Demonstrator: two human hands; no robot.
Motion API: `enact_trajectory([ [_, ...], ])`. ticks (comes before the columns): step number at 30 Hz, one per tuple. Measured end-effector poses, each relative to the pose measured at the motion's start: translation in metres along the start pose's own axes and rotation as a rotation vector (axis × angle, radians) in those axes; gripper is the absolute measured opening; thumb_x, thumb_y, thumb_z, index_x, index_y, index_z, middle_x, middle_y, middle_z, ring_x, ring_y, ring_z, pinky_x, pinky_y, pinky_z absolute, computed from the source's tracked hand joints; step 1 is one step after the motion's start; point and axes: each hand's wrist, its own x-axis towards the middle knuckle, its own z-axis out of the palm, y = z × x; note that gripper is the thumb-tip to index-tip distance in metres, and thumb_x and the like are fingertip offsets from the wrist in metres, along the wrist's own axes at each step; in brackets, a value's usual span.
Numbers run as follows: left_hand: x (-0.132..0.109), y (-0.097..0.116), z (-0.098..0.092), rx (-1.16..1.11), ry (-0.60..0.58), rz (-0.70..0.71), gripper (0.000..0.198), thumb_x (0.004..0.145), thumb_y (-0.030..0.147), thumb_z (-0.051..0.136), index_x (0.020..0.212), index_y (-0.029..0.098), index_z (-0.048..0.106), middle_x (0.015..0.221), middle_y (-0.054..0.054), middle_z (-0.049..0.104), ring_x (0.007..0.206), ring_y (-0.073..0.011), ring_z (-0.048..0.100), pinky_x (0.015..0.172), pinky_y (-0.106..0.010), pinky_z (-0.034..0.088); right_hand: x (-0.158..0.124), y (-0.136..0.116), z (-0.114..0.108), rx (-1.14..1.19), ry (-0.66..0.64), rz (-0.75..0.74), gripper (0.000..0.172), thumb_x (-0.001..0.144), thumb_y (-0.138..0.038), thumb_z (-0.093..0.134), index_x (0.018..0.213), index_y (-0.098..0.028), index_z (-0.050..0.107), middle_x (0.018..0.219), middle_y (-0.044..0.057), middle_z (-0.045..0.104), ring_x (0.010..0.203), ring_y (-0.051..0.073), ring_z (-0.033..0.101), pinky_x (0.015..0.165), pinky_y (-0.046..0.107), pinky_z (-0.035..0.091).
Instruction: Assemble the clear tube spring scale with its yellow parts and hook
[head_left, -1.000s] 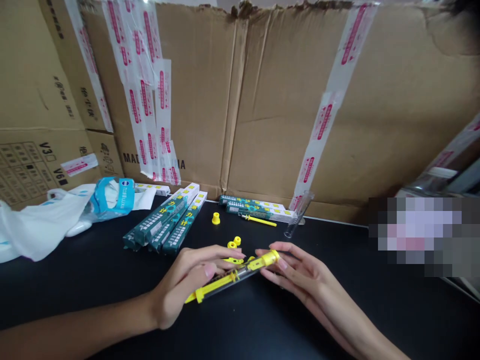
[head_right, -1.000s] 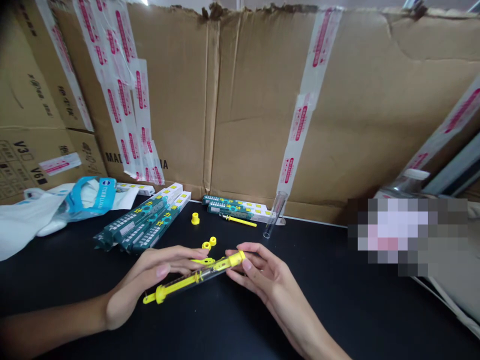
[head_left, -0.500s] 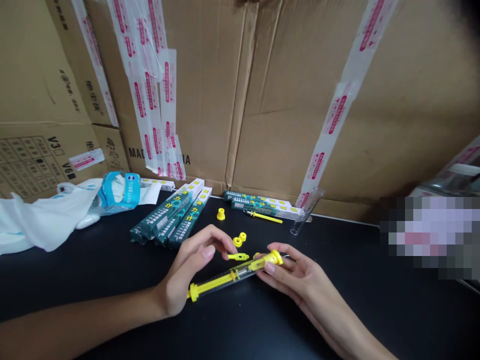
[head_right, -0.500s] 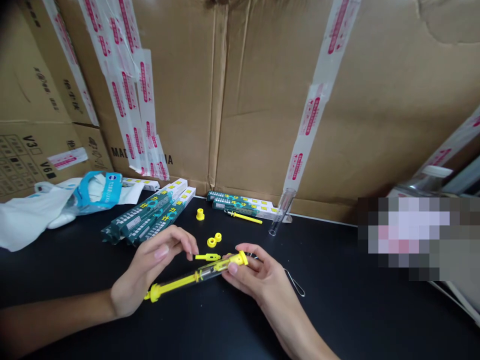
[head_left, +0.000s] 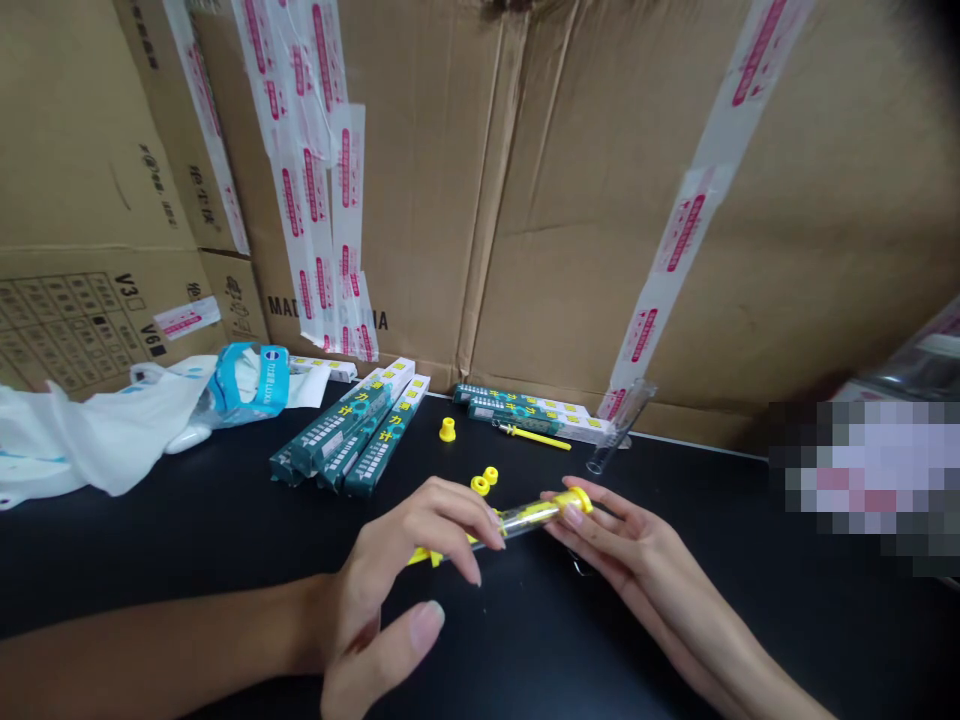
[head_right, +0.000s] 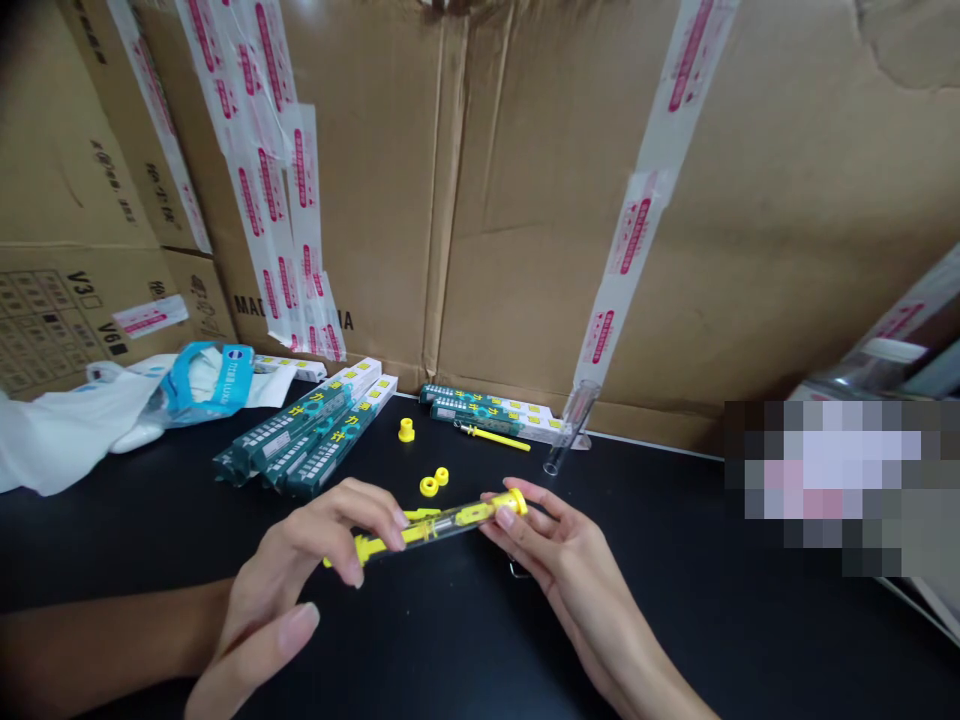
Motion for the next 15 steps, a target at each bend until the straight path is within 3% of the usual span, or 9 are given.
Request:
enact_trajectory([
  [5,0.005,-0.013,-0.011,0.166,0.040,0.084,0.016,0.098,0.019,0.045,0.110,0.023,0.055,0.109,-0.009,0.065,0.112,-0.0291,0.058,0.098,-0.047,0.045,0.008,-0.007,-0.014,-0.008,0.029,-0.012,0.065,0.069,-0.020,0.090,0.125,-0.010,0.059,0.102,0.010,0.080,0.107,0.027,0.073,0.098,0.030,0.060],
  [8,0.012,-0.020,-0.018,0.317,-0.001,-0.025,0.034,0.090,0.018,0.058,0.123,0.021,0.054,0.124,-0.011,0.061,0.119,-0.0297,0.054,0.104,-0.045,0.041,0.011,-0.010,-0.020,0.020,0.059,-0.021,0.070,0.070,-0.018,0.089,0.131,-0.011,0.056,0.103,0.010,0.080,0.114,0.028,0.070,0.100,0.030,0.059],
  [12,0.017,-0.025,-0.022,0.237,-0.198,-0.282,0.049,0.096,0.031,0.058,0.143,0.023,0.046,0.132,-0.010,0.061,0.114,-0.0257,0.060,0.095,-0.037,0.048,0.012,-0.015,-0.023,0.068,0.082,-0.027,0.069,0.068,-0.014,0.088,0.130,-0.011,0.058,0.104,0.010,0.079,0.115,0.028,0.069,0.098,0.028,0.060],
  [15,0.017,-0.027,-0.023,0.090,-0.360,-0.345,0.053,0.103,0.041,0.047,0.151,0.024,0.038,0.126,-0.011,0.066,0.107,-0.0235,0.064,0.090,-0.035,0.051,0.012,-0.017,-0.025,0.080,0.088,-0.029,0.060,0.069,-0.012,0.087,0.124,-0.010,0.061,0.103,0.010,0.079,0.110,0.026,0.071,0.095,0.026,0.061],
])
